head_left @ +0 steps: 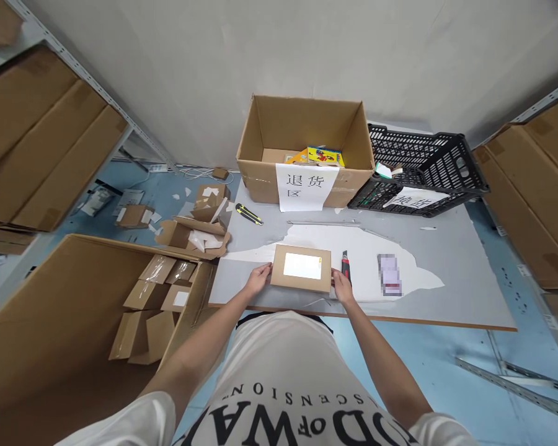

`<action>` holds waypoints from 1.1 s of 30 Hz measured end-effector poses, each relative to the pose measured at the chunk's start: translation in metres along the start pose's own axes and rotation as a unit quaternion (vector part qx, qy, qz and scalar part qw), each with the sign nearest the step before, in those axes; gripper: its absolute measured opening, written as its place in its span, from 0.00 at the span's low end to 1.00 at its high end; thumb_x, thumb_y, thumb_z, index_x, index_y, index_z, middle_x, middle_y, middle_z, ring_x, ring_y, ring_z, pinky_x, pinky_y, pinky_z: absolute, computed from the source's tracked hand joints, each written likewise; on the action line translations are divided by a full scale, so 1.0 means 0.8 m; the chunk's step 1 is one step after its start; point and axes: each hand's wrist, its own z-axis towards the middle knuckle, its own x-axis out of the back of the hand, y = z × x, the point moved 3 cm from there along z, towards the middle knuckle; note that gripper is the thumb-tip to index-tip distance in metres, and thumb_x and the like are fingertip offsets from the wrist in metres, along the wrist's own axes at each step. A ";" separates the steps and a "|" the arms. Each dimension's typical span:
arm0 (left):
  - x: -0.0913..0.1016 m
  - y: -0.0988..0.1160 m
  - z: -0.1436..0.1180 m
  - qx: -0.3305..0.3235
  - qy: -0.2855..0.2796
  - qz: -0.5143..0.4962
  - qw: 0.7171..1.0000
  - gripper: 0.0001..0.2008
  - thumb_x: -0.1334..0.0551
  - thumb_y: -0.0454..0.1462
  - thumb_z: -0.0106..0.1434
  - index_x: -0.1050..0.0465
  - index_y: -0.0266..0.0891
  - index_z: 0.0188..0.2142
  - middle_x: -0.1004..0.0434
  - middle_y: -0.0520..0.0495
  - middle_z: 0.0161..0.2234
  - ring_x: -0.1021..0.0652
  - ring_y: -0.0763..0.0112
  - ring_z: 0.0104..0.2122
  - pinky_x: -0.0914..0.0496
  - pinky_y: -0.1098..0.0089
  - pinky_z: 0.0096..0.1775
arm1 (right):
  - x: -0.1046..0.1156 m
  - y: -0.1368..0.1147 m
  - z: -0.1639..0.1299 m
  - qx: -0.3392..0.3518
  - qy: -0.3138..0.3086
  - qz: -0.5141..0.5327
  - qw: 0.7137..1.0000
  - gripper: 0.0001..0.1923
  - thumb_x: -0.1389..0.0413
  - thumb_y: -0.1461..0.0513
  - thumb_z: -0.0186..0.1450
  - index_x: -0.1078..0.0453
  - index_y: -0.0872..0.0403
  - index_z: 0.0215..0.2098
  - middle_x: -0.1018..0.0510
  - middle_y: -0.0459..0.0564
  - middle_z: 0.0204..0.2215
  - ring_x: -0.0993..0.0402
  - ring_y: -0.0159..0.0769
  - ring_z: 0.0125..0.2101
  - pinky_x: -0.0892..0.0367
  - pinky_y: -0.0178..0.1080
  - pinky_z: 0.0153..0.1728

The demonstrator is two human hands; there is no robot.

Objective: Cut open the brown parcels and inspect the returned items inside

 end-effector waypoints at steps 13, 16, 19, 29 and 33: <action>-0.012 -0.029 -0.025 -0.080 -0.092 0.044 0.991 0.33 0.33 0.48 0.47 0.29 0.32 0.50 0.30 0.40 0.55 0.31 0.52 0.55 0.41 0.54 0.58 | -0.025 0.007 -0.038 0.042 -0.063 0.059 0.995 0.38 0.44 0.60 0.57 0.50 0.52 0.64 0.32 0.52 0.57 0.36 0.45 0.56 0.41 0.50 0.56; -0.011 -0.027 -0.024 -0.089 -0.086 0.055 0.991 0.32 0.33 0.50 0.48 0.28 0.33 0.49 0.27 0.41 0.52 0.30 0.52 0.54 0.39 0.53 0.56 | -0.027 0.005 -0.039 0.048 -0.069 0.077 0.994 0.37 0.44 0.60 0.57 0.48 0.52 0.63 0.31 0.52 0.56 0.33 0.45 0.54 0.40 0.49 0.55; -0.010 -0.024 -0.025 -0.092 -0.079 0.082 0.989 0.30 0.34 0.49 0.48 0.27 0.34 0.47 0.25 0.41 0.49 0.28 0.53 0.52 0.37 0.54 0.54 | -0.025 0.001 -0.039 0.042 -0.065 0.084 0.993 0.35 0.44 0.59 0.57 0.44 0.54 0.62 0.29 0.53 0.55 0.32 0.45 0.53 0.40 0.49 0.55; 0.000 0.016 -0.039 -0.139 -0.033 0.217 0.966 0.18 0.42 0.48 0.57 0.24 0.36 0.36 0.20 0.46 0.33 0.24 0.62 0.36 0.31 0.65 0.42 | -0.003 -0.034 -0.045 0.081 -0.081 0.104 0.988 0.29 0.44 0.51 0.58 0.36 0.51 0.55 0.31 0.52 0.56 0.36 0.44 0.56 0.38 0.47 0.54; -0.004 0.036 -0.052 -0.152 -0.010 0.248 0.957 0.21 0.45 0.49 0.60 0.24 0.35 0.39 0.21 0.48 0.33 0.24 0.64 0.35 0.32 0.69 0.39 | 0.012 -0.055 -0.041 0.091 -0.072 0.102 0.988 0.27 0.47 0.49 0.60 0.34 0.53 0.54 0.28 0.53 0.53 0.33 0.43 0.54 0.39 0.46 0.55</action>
